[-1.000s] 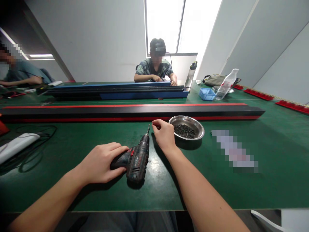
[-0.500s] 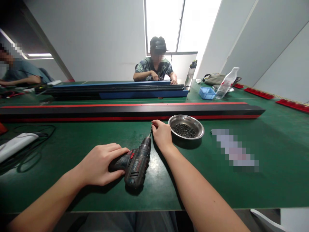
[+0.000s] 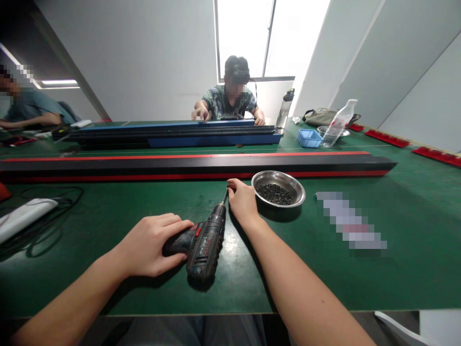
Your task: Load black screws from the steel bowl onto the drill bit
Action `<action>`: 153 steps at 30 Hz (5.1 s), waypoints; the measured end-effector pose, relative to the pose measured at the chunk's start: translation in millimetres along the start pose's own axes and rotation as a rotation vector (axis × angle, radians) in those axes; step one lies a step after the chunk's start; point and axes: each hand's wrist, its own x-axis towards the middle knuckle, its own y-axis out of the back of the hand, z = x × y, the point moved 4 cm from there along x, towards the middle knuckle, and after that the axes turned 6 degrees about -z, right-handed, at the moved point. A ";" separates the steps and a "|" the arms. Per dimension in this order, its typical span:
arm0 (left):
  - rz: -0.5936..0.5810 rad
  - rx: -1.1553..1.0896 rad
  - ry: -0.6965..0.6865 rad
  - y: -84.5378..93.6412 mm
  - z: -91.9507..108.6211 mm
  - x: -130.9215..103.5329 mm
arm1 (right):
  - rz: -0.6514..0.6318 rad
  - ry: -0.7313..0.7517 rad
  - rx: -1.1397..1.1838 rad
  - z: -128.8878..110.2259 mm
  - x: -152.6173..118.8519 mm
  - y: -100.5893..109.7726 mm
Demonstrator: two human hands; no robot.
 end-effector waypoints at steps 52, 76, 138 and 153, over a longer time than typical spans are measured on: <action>-0.011 -0.011 0.025 -2.4 -1.0 0.3 | -0.070 -0.053 -0.091 -0.8 0.5 -1.7; 0.051 0.138 0.274 -5.6 -20.6 16.0 | -0.036 -0.087 -0.124 0.0 0.2 -5.1; -0.212 0.070 0.077 7.4 -6.9 28.7 | 0.139 -0.297 -0.667 -4.3 1.2 103.8; -0.128 0.090 0.089 3.7 -2.5 22.1 | -0.265 -0.485 -0.718 18.8 0.2 82.5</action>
